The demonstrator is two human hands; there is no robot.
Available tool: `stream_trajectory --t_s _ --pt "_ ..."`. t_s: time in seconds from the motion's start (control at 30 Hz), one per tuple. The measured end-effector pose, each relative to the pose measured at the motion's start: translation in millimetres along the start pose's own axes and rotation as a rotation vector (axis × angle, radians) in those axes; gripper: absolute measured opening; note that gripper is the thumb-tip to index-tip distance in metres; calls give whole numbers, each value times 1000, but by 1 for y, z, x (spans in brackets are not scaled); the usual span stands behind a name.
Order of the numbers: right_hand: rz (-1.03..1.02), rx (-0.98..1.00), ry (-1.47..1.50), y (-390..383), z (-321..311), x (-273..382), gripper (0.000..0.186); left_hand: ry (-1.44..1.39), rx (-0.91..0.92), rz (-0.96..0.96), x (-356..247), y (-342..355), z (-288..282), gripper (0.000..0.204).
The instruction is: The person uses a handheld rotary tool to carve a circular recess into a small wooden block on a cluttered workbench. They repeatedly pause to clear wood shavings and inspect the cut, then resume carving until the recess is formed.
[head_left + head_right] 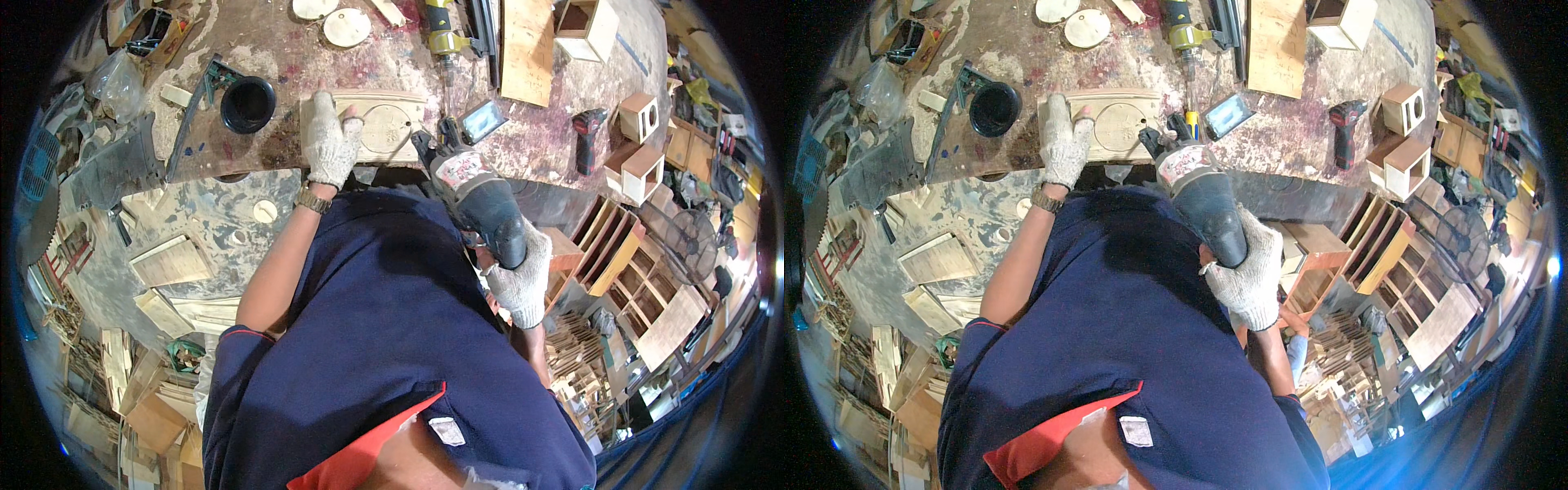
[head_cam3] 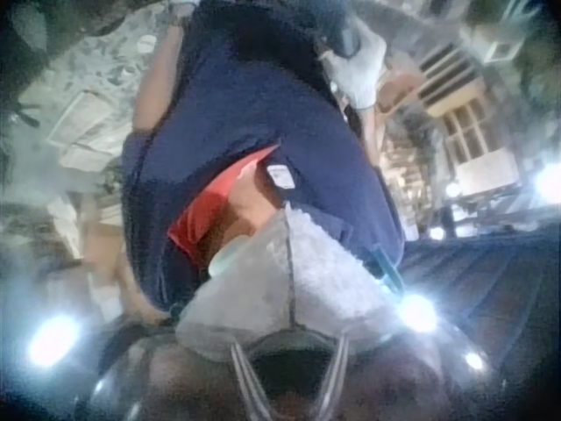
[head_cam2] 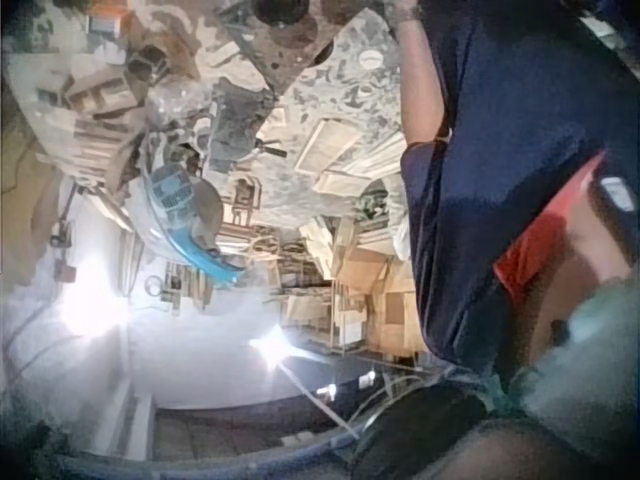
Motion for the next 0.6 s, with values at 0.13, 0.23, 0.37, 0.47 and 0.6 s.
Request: stream_trajectory --t_s 0.13,0.23,0.37,0.47,0.6 --pt "40 21 -5 -7 1 -8 41 183 214 -65 -6 21 13 63" --pt "121 88 100 -11 9 -22 43 98 88 167 -23 39 9 78" --pt "15 -95 31 -24 0 -24 45 -282 -341 394 -22 9 -25 84" --pt "187 -84 142 -28 4 -37 45 -52 -458 523 -24 -15 -35 81" --pt "204 3 207 -27 1 -35 41 -480 -314 269 -10 -1 -34 64"
Point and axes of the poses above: each hand's wrist, its own y-axis towards the middle knuckle, its own z-axis out of the palm, x = y × z, the point moved 7 cm from there along y, towards the middle knuckle, and after that the axes turned 2 degrees about -y, right-handed, at the moved point
